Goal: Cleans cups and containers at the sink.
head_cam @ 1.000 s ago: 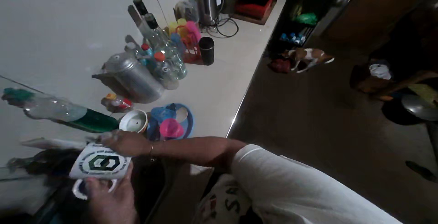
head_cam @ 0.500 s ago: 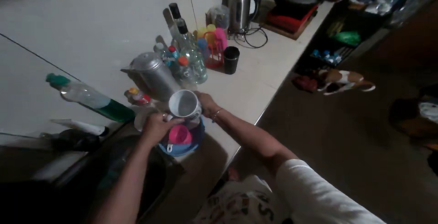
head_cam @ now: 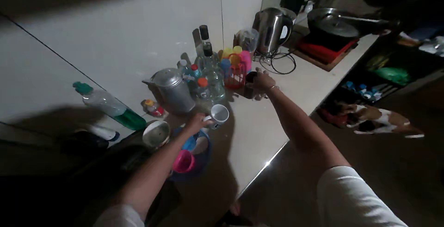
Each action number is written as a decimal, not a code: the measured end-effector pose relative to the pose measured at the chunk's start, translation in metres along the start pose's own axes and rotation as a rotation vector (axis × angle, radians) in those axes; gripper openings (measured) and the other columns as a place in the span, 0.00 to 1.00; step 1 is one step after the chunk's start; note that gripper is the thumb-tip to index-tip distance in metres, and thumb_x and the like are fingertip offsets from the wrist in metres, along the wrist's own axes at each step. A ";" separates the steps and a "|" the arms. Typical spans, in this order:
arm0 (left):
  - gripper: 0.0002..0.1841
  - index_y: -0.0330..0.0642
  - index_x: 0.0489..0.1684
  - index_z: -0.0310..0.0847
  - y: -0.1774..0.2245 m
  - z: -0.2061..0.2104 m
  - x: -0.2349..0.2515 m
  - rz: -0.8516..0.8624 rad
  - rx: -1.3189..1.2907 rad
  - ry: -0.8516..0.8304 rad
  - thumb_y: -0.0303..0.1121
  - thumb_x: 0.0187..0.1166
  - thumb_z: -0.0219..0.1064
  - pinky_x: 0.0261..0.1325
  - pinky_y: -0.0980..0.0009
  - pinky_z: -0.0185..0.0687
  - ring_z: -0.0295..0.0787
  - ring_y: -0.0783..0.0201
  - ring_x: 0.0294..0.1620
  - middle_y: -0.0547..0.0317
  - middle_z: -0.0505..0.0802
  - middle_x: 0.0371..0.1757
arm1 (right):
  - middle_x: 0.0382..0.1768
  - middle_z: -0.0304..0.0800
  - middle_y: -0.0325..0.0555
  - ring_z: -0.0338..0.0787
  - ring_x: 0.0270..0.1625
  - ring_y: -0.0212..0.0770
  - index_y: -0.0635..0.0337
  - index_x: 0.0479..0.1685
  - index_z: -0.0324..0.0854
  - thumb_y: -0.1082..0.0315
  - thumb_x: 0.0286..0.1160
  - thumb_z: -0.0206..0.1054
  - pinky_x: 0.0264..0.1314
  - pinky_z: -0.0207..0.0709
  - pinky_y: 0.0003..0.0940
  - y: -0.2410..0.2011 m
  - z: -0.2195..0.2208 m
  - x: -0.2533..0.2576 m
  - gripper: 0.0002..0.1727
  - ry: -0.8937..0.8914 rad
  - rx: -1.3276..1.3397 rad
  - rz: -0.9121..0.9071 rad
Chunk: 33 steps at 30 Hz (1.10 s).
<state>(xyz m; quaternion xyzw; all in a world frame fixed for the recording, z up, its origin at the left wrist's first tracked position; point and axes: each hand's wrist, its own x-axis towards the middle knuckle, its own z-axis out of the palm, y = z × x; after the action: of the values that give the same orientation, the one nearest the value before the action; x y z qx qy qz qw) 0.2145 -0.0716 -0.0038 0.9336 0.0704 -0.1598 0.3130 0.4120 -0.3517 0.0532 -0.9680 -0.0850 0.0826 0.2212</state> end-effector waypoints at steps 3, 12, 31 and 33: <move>0.27 0.21 0.57 0.81 -0.009 0.007 0.011 0.031 0.042 -0.018 0.45 0.85 0.67 0.71 0.44 0.75 0.85 0.39 0.61 0.28 0.87 0.57 | 0.80 0.69 0.73 0.80 0.71 0.76 0.49 0.94 0.55 0.40 0.65 0.78 0.64 0.73 0.77 0.000 -0.003 0.019 0.55 -0.073 -0.096 -0.001; 0.24 0.22 0.58 0.81 -0.020 0.002 0.019 -0.050 -0.008 -0.061 0.43 0.85 0.68 0.71 0.44 0.74 0.85 0.40 0.60 0.29 0.88 0.56 | 0.72 0.77 0.75 0.79 0.73 0.75 0.65 0.84 0.63 0.47 0.57 0.86 0.65 0.72 0.78 0.004 -0.004 0.035 0.54 -0.154 -0.213 0.043; 0.64 0.54 0.96 0.47 0.084 0.011 -0.039 0.453 0.116 0.025 0.36 0.53 0.92 0.88 0.41 0.59 0.48 0.40 0.94 0.44 0.50 0.96 | 0.68 0.78 0.68 0.91 0.46 0.65 0.62 0.78 0.70 0.54 0.50 0.88 0.43 0.84 0.64 -0.008 0.042 -0.150 0.50 -0.219 -0.408 -0.346; 0.68 0.55 0.98 0.39 0.096 0.036 -0.036 0.527 0.103 -0.105 0.33 0.53 0.91 0.92 0.41 0.49 0.37 0.41 0.97 0.46 0.42 0.98 | 0.71 0.75 0.71 0.89 0.54 0.69 0.64 0.81 0.66 0.51 0.56 0.84 0.51 0.81 0.68 -0.018 0.040 -0.183 0.50 -0.340 -0.407 -0.378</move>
<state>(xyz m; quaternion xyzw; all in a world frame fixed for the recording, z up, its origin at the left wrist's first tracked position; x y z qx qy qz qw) 0.1938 -0.1709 0.0359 0.9247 -0.1996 -0.1244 0.2992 0.2240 -0.3554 0.0477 -0.9318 -0.3136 0.1821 0.0172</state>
